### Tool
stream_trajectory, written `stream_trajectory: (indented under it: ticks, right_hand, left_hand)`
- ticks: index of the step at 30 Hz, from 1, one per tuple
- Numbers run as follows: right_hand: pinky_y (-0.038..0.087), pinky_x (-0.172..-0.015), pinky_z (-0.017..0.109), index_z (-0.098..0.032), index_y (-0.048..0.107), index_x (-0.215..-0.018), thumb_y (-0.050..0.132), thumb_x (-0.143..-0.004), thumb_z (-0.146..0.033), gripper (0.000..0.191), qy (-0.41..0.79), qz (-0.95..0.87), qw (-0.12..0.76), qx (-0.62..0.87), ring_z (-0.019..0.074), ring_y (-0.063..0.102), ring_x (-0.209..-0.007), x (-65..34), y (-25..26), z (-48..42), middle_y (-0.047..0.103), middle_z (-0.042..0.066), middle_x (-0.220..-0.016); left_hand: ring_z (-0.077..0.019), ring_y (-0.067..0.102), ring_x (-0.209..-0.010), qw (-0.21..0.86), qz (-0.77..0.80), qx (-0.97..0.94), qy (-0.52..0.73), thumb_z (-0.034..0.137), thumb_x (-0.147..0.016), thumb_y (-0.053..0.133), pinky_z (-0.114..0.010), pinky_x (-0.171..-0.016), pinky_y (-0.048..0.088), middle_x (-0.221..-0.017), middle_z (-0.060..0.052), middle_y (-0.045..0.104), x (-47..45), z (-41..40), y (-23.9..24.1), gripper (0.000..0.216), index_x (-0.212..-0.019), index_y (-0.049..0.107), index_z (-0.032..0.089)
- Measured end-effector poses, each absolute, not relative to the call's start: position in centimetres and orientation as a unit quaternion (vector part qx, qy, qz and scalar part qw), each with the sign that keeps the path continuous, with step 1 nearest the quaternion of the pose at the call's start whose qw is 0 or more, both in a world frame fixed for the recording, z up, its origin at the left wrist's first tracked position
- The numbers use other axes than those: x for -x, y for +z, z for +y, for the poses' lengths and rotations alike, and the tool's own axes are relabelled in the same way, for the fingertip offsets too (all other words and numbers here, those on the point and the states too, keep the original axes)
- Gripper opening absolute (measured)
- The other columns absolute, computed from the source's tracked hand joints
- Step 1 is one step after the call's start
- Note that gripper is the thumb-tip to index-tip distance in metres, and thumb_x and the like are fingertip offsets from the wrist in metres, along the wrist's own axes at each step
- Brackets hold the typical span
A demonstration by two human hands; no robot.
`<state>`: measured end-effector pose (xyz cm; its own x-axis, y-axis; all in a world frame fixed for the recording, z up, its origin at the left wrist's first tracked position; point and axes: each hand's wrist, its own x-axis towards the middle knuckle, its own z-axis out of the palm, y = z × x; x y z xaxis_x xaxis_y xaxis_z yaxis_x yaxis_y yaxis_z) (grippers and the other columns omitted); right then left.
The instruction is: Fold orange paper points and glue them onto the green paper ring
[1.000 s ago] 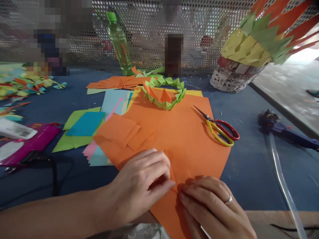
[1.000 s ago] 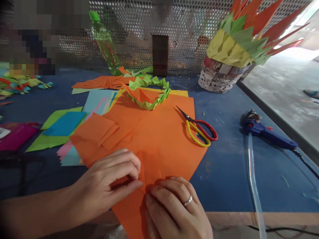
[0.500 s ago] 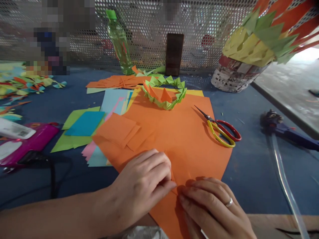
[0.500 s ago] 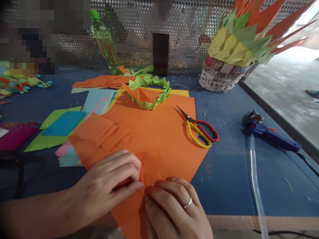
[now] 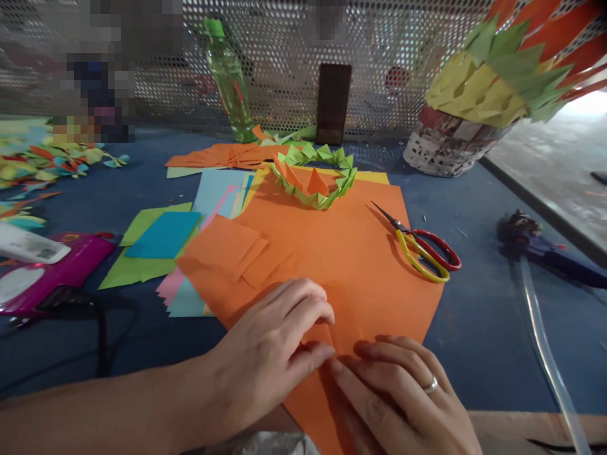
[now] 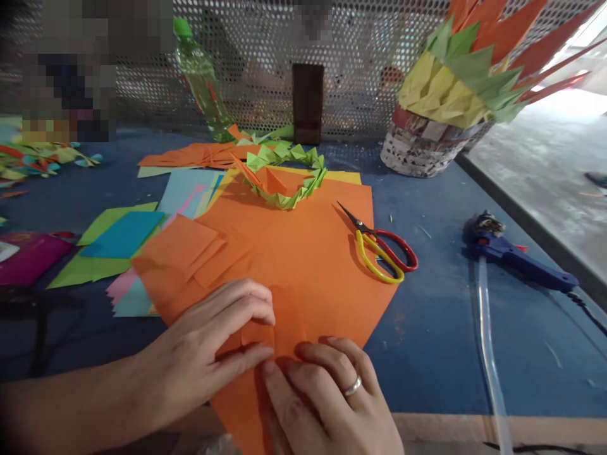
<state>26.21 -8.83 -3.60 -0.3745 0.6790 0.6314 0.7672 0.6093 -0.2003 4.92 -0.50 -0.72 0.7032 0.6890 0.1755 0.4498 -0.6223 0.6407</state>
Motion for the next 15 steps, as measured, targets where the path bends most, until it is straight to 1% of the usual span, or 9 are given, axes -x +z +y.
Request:
stream_trajectory:
  ticks: [2,4,8,12,15]
  right_hand:
    - [0.048,-0.098,0.032,-0.025,0.077,-0.111,0.072,-0.091,-0.025,0.020,-0.067,-0.815,0.355,0.452,0.0140,0.071,-0.094,-26.06,-3.69,-8.70,0.077,-0.006,-0.088]
    - [0.047,-0.098,0.031,-0.026,0.077,-0.109,0.074,-0.089,-0.027,0.020,-0.064,-0.819,0.347,0.452,0.0139,0.072,-0.094,-26.06,-3.56,-8.58,0.077,-0.006,-0.088]
    - [0.046,-0.096,0.031,-0.028,0.076,-0.110,0.076,-0.086,-0.025,0.024,-0.065,-0.836,0.320,0.442,0.0127,0.072,-0.092,-26.38,-3.15,-8.47,0.077,-0.009,-0.090]
    - [0.045,-0.097,0.032,-0.030,0.076,-0.109,0.075,-0.086,-0.023,0.024,-0.062,-0.834,0.319,0.445,0.0131,0.072,-0.092,-26.56,-3.09,-8.37,0.078,-0.009,-0.089]
    - [0.045,-0.097,0.031,-0.030,0.077,-0.107,0.074,-0.086,-0.019,0.024,-0.063,-0.837,0.323,0.438,0.0127,0.072,-0.093,-26.61,-3.09,-8.30,0.078,-0.010,-0.092]
  left_hand:
    - [-0.0181,0.056,-0.109,0.288,0.327,-0.876,0.207,0.009,-0.094,0.065,-0.031,-0.095,0.044,-0.115,-0.001,0.057,-4.88,-0.54,-0.70,0.025,-0.110,0.050,0.023]
    - [-0.0188,0.056,-0.110,0.287,0.326,-0.877,0.207,0.009,-0.094,0.065,-0.032,-0.096,0.044,-0.116,-0.001,0.056,-4.88,-0.56,-0.69,0.026,-0.110,0.050,0.024]
    - [-0.0189,0.054,-0.115,0.287,0.323,-0.877,0.210,0.006,-0.094,0.062,-0.032,-0.100,0.043,-0.120,-0.002,0.054,-4.85,-0.54,-0.65,0.028,-0.113,0.051,0.024]
    - [-0.0174,0.053,-0.119,0.290,0.325,-0.877,0.204,0.003,-0.095,0.056,-0.031,-0.103,0.042,-0.125,-0.003,0.051,-4.71,-0.52,-0.63,0.032,-0.118,0.050,0.024]
    - [-0.0185,0.052,-0.120,0.295,0.326,-0.878,0.188,0.003,-0.097,0.051,-0.034,-0.105,0.042,-0.127,-0.003,0.050,-4.66,-0.46,-0.68,0.033,-0.120,0.049,0.025]
